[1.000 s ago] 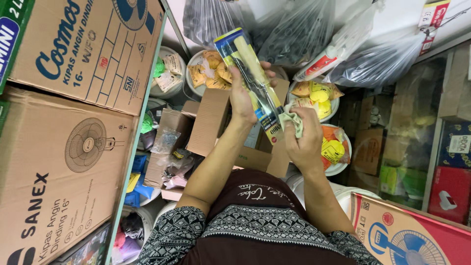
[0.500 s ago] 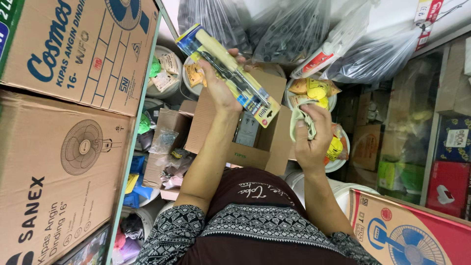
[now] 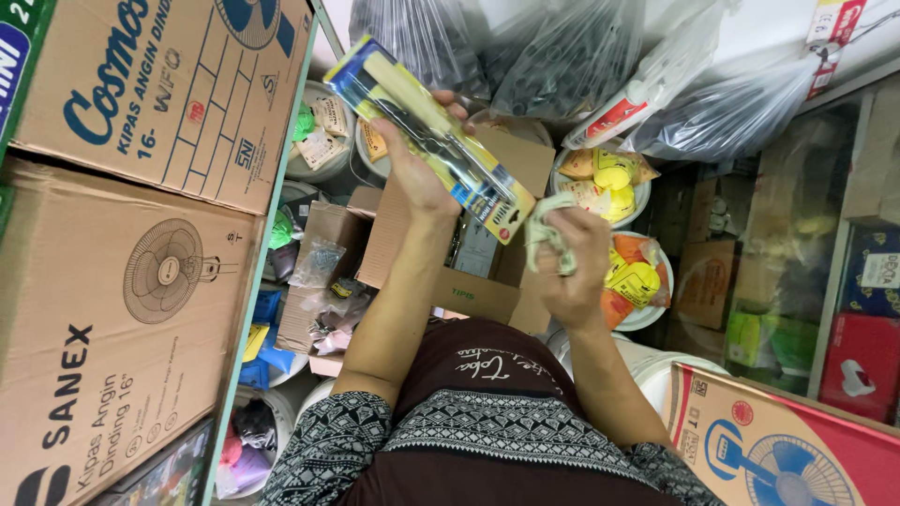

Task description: The person wipes several tools including a chisel and scissors using a cloth while standing in a storage area.

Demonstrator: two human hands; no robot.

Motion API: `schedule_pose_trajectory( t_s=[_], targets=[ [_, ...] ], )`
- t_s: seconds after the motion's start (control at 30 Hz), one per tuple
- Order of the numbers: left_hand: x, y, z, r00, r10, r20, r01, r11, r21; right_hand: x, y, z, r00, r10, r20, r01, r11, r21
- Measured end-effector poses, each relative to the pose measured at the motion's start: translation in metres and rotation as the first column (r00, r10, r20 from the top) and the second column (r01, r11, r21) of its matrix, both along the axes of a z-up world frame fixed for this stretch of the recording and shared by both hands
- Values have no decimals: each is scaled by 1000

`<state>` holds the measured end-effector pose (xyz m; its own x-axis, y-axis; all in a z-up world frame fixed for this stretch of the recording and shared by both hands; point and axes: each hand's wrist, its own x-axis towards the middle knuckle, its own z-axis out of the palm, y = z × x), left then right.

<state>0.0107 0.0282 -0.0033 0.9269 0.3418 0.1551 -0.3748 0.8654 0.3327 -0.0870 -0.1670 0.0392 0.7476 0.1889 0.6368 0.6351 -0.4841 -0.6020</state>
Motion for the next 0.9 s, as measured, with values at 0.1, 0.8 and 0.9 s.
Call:
schedule_pose_trajectory(
  t_s=[0.1, 0.8, 0.9],
  targets=[
    [-2, -7, 2, 1000, 19, -21, -18, 999, 46, 4, 7, -1, 990, 133, 46, -120, 969, -214],
    [-14, -24, -5, 992, 21, -121, -19, 1000, 15, 19, -14, -85, 861, 8, -508, 195, 918, 346],
    [-6, -20, -36, 931, -1, -364, -35, 995, -94, 21, -24, -89, 934, 13, -357, 208, 792, 573]
  ],
)
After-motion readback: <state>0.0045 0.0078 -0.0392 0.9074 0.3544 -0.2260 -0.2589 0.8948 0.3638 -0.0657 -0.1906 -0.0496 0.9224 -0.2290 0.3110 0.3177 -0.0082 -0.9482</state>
